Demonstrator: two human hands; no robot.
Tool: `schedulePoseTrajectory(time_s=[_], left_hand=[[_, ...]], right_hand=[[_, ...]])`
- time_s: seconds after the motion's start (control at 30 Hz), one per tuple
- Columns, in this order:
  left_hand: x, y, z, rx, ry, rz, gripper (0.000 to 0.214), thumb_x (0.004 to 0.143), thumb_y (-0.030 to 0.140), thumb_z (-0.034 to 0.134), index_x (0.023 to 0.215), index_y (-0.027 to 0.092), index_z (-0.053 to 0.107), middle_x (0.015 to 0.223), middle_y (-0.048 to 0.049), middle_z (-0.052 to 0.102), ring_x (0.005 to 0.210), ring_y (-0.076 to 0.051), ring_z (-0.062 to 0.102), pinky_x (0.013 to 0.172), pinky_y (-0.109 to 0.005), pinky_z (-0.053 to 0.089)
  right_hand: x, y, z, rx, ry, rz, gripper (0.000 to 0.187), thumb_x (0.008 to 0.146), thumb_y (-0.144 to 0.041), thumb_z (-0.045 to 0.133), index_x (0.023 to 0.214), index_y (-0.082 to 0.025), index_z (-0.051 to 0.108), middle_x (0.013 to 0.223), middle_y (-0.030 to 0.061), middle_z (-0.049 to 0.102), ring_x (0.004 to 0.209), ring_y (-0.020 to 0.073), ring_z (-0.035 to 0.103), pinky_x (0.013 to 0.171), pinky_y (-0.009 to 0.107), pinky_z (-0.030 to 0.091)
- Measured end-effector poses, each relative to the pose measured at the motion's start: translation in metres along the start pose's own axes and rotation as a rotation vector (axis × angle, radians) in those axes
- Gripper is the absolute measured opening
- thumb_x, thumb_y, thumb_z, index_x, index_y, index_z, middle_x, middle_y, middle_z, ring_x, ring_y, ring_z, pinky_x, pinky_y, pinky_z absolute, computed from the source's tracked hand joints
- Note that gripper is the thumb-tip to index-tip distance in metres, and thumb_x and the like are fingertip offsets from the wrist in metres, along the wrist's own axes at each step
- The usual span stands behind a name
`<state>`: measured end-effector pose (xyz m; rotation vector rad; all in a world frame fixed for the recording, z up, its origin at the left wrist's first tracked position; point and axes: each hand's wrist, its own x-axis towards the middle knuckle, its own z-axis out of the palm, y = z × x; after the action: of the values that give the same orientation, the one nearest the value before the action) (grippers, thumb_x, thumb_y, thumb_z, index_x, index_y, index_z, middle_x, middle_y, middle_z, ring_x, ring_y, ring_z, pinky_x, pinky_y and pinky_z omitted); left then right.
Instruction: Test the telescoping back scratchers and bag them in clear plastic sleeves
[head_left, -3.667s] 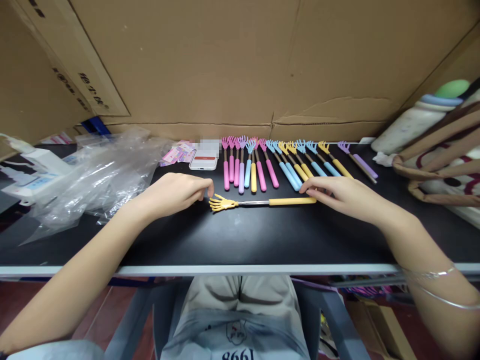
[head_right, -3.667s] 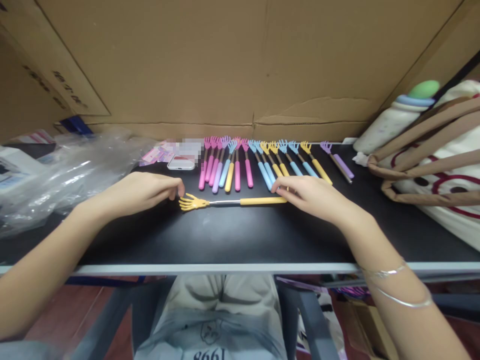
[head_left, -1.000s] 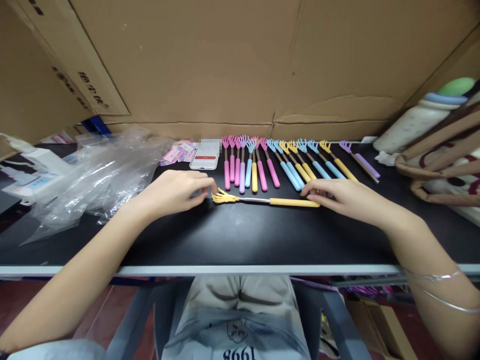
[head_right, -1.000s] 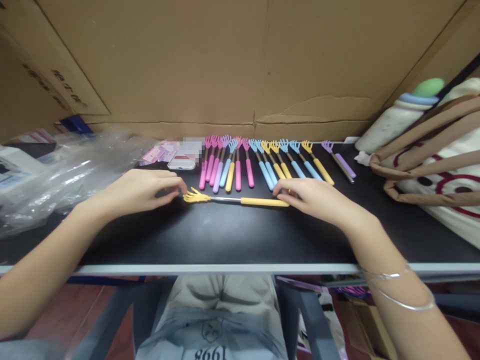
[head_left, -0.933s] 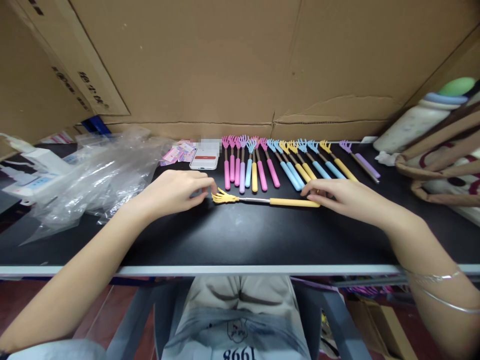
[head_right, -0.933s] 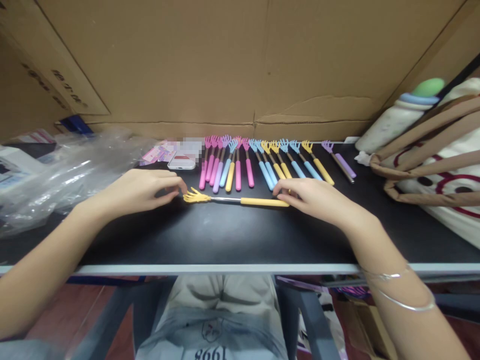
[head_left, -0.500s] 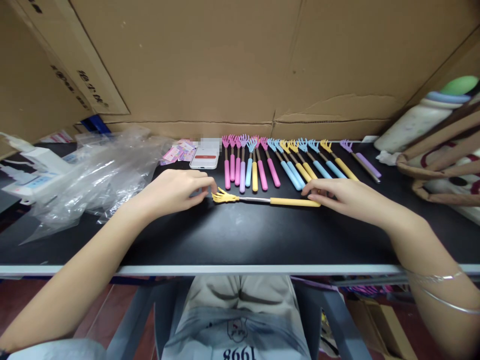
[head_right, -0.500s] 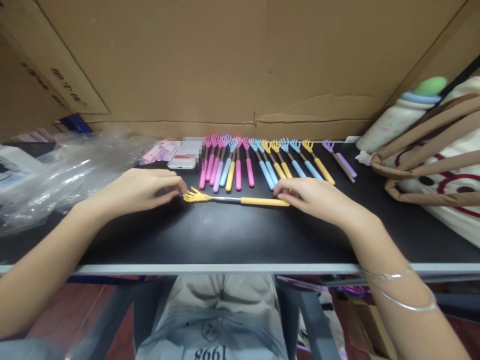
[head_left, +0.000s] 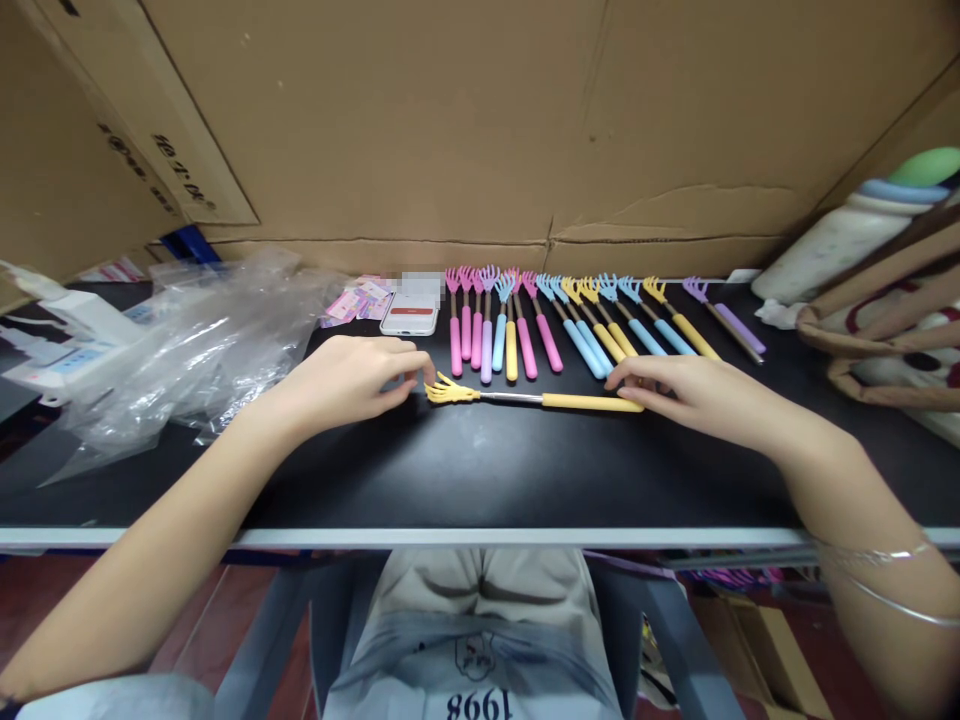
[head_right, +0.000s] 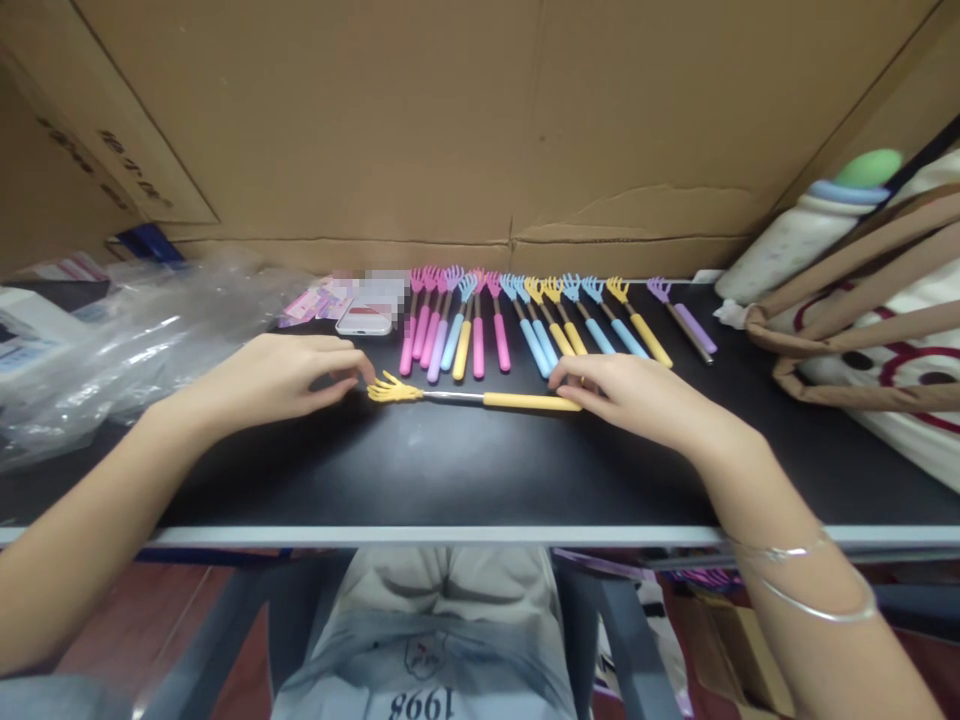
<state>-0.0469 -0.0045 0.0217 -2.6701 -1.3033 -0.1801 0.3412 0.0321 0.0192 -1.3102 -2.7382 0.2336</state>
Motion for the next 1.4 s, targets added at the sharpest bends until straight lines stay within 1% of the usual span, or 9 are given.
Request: schedulePoseTrajectory(time_s=[0.33,0.47,0.63,0.73,0.9,1.0,1.2,1.4], left_hand=[[0.001,0.003,-0.002,0.008,-0.003,-0.012,0.027,0.088,0.024,0.039,0.099,0.025,0.063,0.100,0.0008,0.069,0.085,-0.015,0.064,0.066,-0.022,0.043],[0.001,0.003,-0.002,0.008,-0.014,-0.015,0.027,0.088,0.024,0.039,0.099,0.025,0.063,0.100,0.0013,0.069,0.085,-0.015,0.064,0.065,-0.022,0.043],[0.001,0.002,-0.001,-0.020,-0.001,-0.010,0.027,0.089,0.024,0.038,0.098,0.025,0.064,0.098,0.0006,0.069,0.084,-0.015,0.064,0.067,-0.022,0.043],[0.001,0.001,0.000,-0.012,0.001,0.001,0.027,0.089,0.023,0.038,0.099,0.025,0.063,0.099,0.0007,0.069,0.085,-0.014,0.064,0.068,-0.022,0.044],[0.001,0.001,0.001,0.001,-0.010,0.004,0.027,0.090,0.021,0.037,0.100,0.025,0.062,0.099,0.0008,0.069,0.086,-0.014,0.064,0.068,-0.022,0.044],[0.002,0.001,0.002,-0.002,-0.007,0.006,0.028,0.090,0.020,0.037,0.099,0.025,0.062,0.099,0.0012,0.069,0.086,-0.014,0.064,0.068,-0.022,0.043],[0.002,0.000,0.002,-0.010,-0.020,0.009,0.027,0.090,0.020,0.038,0.100,0.026,0.062,0.098,0.0020,0.068,0.086,-0.013,0.064,0.069,-0.022,0.043],[0.002,0.000,0.002,-0.013,-0.013,0.006,0.026,0.090,0.020,0.037,0.099,0.025,0.061,0.098,0.0020,0.069,0.085,-0.014,0.064,0.067,-0.021,0.042]], right_hand=[[-0.001,0.000,0.000,0.003,0.013,-0.010,0.026,0.091,-0.042,0.045,0.099,-0.023,0.062,0.084,0.0034,0.069,0.069,0.0157,0.062,0.059,0.025,0.041],[0.000,0.000,0.000,-0.013,-0.004,-0.006,0.028,0.092,-0.043,0.044,0.101,-0.023,0.061,0.085,0.0033,0.069,0.069,0.0156,0.062,0.059,0.025,0.041],[0.001,-0.003,-0.001,-0.011,-0.014,0.010,0.029,0.092,-0.044,0.043,0.100,-0.024,0.061,0.085,0.0032,0.069,0.070,0.0161,0.062,0.060,0.026,0.042],[0.001,-0.006,-0.002,-0.028,0.004,-0.004,0.029,0.092,-0.043,0.041,0.099,-0.024,0.062,0.088,0.0031,0.069,0.071,0.0164,0.063,0.061,0.026,0.042],[0.004,-0.014,-0.005,-0.096,0.077,-0.082,0.028,0.094,-0.037,0.037,0.098,-0.024,0.062,0.097,0.0030,0.070,0.079,0.0171,0.064,0.065,0.027,0.042],[0.009,-0.023,-0.006,-0.151,0.103,-0.150,0.028,0.095,-0.034,0.036,0.095,-0.023,0.061,0.096,0.0026,0.069,0.081,0.0167,0.064,0.065,0.026,0.040],[0.022,-0.047,-0.006,-0.257,0.078,-0.285,0.030,0.096,-0.031,0.035,0.087,-0.022,0.062,0.082,0.0023,0.066,0.069,0.0139,0.059,0.059,0.025,0.034],[0.038,-0.065,-0.007,-0.302,0.067,-0.359,0.028,0.095,-0.027,0.037,0.089,-0.021,0.064,0.086,0.0033,0.068,0.071,0.0144,0.060,0.062,0.025,0.035]])
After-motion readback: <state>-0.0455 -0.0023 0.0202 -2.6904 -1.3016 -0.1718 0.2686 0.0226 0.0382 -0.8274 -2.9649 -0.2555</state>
